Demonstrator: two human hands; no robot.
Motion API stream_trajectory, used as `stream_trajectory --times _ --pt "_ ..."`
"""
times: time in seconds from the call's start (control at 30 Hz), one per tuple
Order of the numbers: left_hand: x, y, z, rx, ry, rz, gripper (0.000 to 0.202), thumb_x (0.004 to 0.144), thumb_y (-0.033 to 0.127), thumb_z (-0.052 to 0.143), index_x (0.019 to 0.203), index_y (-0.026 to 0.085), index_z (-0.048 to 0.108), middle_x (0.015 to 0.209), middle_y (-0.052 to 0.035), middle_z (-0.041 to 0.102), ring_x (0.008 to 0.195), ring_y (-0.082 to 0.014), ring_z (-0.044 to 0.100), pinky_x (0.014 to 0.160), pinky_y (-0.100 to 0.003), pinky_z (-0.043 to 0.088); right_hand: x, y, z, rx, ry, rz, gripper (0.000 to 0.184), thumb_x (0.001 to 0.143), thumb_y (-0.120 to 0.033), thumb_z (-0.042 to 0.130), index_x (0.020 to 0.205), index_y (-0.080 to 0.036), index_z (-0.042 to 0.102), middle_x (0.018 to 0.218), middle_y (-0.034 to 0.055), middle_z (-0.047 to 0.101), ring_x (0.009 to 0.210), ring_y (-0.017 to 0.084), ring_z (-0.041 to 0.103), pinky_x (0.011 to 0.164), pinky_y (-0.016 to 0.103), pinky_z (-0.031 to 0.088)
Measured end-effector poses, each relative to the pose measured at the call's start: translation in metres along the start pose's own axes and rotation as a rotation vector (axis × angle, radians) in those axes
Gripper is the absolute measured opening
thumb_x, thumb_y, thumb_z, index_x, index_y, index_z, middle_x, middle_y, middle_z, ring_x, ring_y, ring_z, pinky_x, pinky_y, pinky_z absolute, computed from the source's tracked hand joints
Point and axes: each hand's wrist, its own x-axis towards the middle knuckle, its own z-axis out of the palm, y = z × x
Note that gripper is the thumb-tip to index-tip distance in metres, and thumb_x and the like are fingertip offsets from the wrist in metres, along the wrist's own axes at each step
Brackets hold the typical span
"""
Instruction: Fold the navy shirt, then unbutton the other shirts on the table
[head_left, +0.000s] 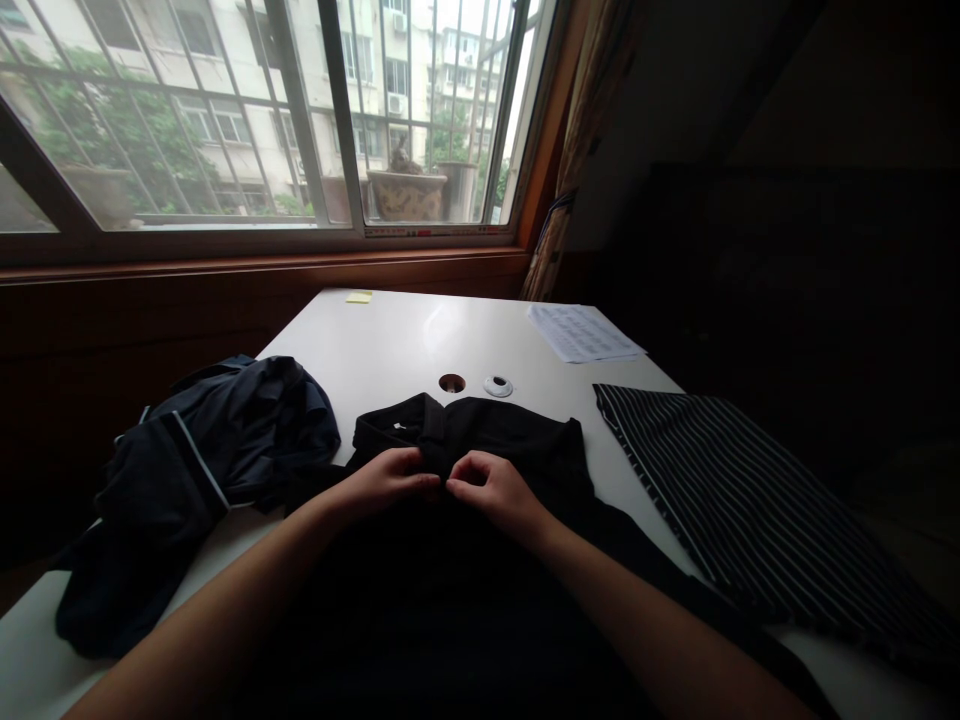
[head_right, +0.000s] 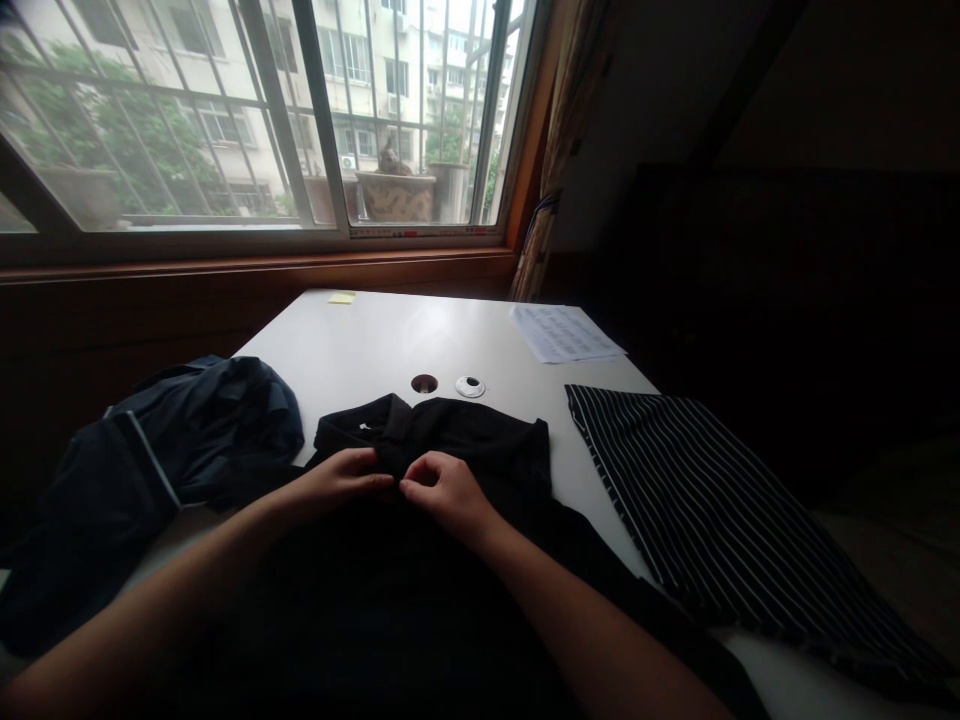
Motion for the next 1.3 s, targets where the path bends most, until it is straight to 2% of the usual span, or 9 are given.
stream_trajectory --times 0.23,0.63,0.83,1.07,1.3 --pt "-0.0003 0.0014 -0.0023 -0.073 -0.067 0.040 0.031 0.085 0.038 0.073 0.105 0.015 0.071 0.104 -0.0071 0.073 0.100 -0.0261 0.067 0.087 -0.034 0.051 -0.0008 -0.0015 -0.0004 0.019 -0.004 0.020 0.009 0.079 -0.027 0.072 0.079 -0.018 0.071 0.078 0.0018 0.069 0.074 0.017 0.062 0.066 0.026 0.047" --pt "0.0023 -0.0024 -0.0013 -0.152 -0.088 0.059 0.036 0.079 0.028 0.079 0.111 0.014 0.071 0.110 -0.0091 0.074 0.107 -0.0288 0.067 0.095 -0.040 0.051 -0.0017 -0.0027 -0.0011 0.002 0.030 0.024 0.009 0.079 -0.026 0.072 0.079 -0.018 0.072 0.079 0.0022 0.071 0.076 0.017 0.064 0.069 0.026 0.047" --pt "0.0020 -0.0003 -0.0014 -0.189 -0.075 0.058 0.032 0.077 0.026 0.079 0.106 0.014 0.074 0.096 -0.0075 0.076 0.091 -0.0241 0.070 0.084 -0.035 0.054 -0.0017 -0.0038 -0.0001 0.001 0.054 0.037 0.007 0.079 -0.025 0.071 0.078 -0.018 0.072 0.079 0.0020 0.071 0.075 0.017 0.065 0.069 0.026 0.047" --pt "0.0032 -0.0014 0.0010 -0.159 -0.050 0.095 0.032 0.080 0.026 0.077 0.108 0.014 0.072 0.103 -0.0079 0.075 0.099 -0.0246 0.069 0.087 -0.034 0.054 -0.0021 -0.0035 0.0012 0.007 0.064 0.044 0.008 0.079 -0.026 0.072 0.079 -0.018 0.072 0.079 0.0021 0.071 0.075 0.017 0.065 0.068 0.025 0.047" --pt "0.0070 -0.0044 0.0066 -0.089 0.029 0.155 0.029 0.078 0.028 0.079 0.101 0.012 0.070 0.092 -0.0061 0.073 0.083 -0.0201 0.068 0.076 -0.030 0.054 -0.0026 -0.0028 0.0023 -0.001 0.069 0.032 0.007 0.080 -0.025 0.071 0.079 -0.017 0.072 0.079 0.0021 0.071 0.076 0.017 0.065 0.069 0.025 0.048"
